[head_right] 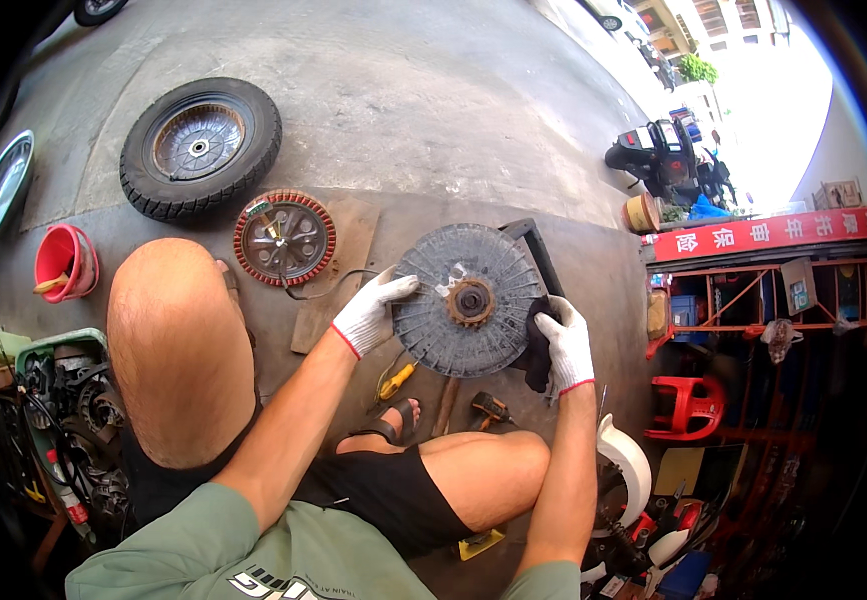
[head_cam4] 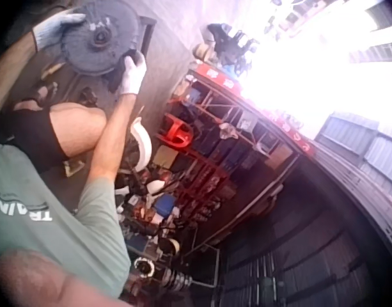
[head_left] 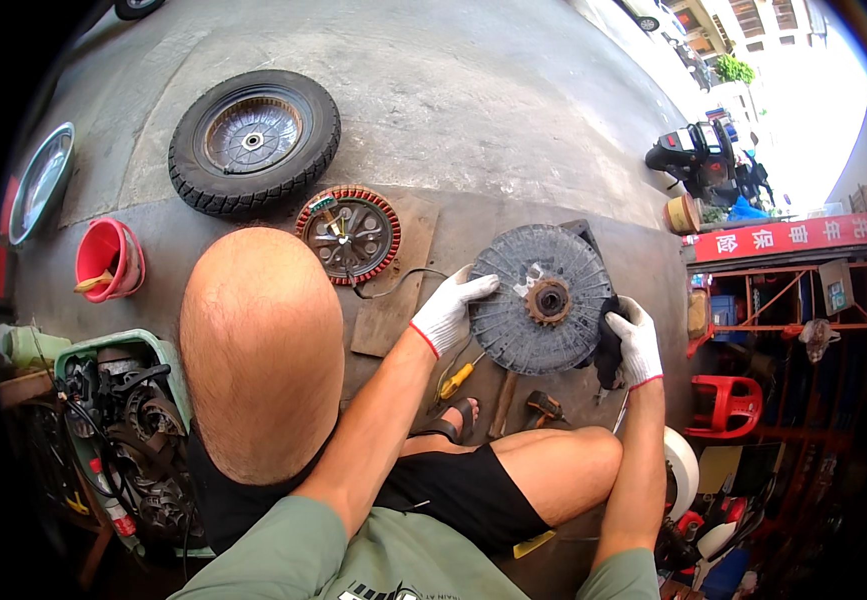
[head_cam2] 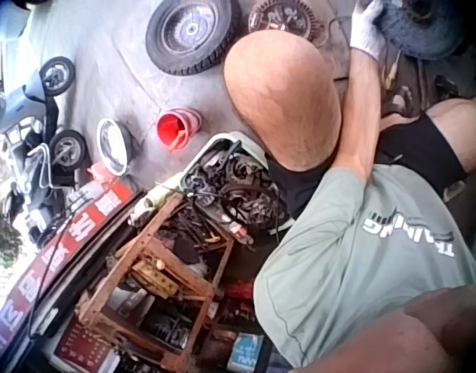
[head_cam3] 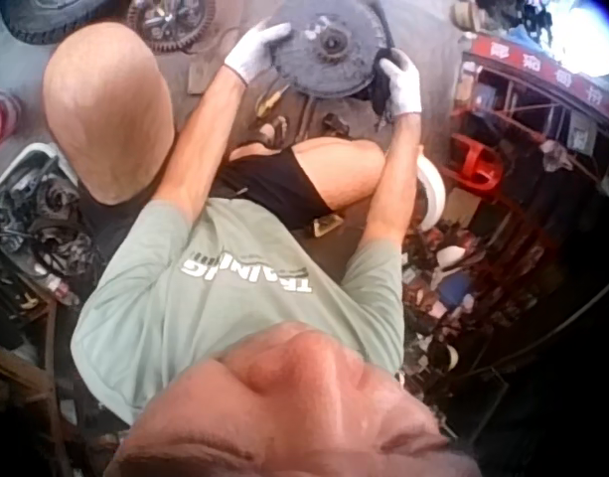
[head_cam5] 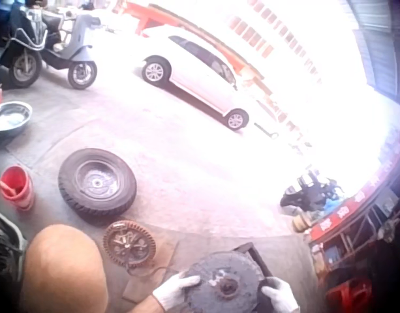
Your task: The person separates a motor assembly, holds and turns the internal coil component, and wipes the outer motor housing with a cloth.
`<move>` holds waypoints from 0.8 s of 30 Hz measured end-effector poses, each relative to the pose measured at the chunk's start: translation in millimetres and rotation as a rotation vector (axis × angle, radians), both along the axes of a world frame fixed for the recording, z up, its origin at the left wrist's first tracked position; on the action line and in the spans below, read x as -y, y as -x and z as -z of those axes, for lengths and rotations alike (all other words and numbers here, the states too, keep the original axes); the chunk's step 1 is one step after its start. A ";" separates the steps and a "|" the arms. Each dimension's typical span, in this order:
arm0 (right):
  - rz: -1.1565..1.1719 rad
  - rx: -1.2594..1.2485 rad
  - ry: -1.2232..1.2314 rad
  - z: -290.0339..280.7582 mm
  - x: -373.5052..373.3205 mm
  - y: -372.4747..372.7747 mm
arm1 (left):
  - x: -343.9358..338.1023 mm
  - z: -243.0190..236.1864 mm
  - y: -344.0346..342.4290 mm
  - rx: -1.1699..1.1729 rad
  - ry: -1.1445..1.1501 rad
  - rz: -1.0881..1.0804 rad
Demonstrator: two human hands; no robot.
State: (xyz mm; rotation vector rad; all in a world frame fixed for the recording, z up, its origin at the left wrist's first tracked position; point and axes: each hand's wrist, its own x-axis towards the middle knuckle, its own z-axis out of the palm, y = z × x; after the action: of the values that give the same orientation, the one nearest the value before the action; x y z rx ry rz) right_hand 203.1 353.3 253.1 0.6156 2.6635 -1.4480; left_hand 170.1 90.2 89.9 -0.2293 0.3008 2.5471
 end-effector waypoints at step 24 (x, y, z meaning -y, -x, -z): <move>-0.180 -0.531 -0.539 -49.9 94.7 -1.5 | -13.1 -52.8 -5.5 -0.104 0.139 -0.168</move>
State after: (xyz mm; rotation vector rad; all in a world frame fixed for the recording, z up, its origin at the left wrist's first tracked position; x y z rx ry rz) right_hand 204.5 258.6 303.1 -0.0232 3.4431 -0.9355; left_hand 175.5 103.3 142.7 -0.1808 0.5202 2.7115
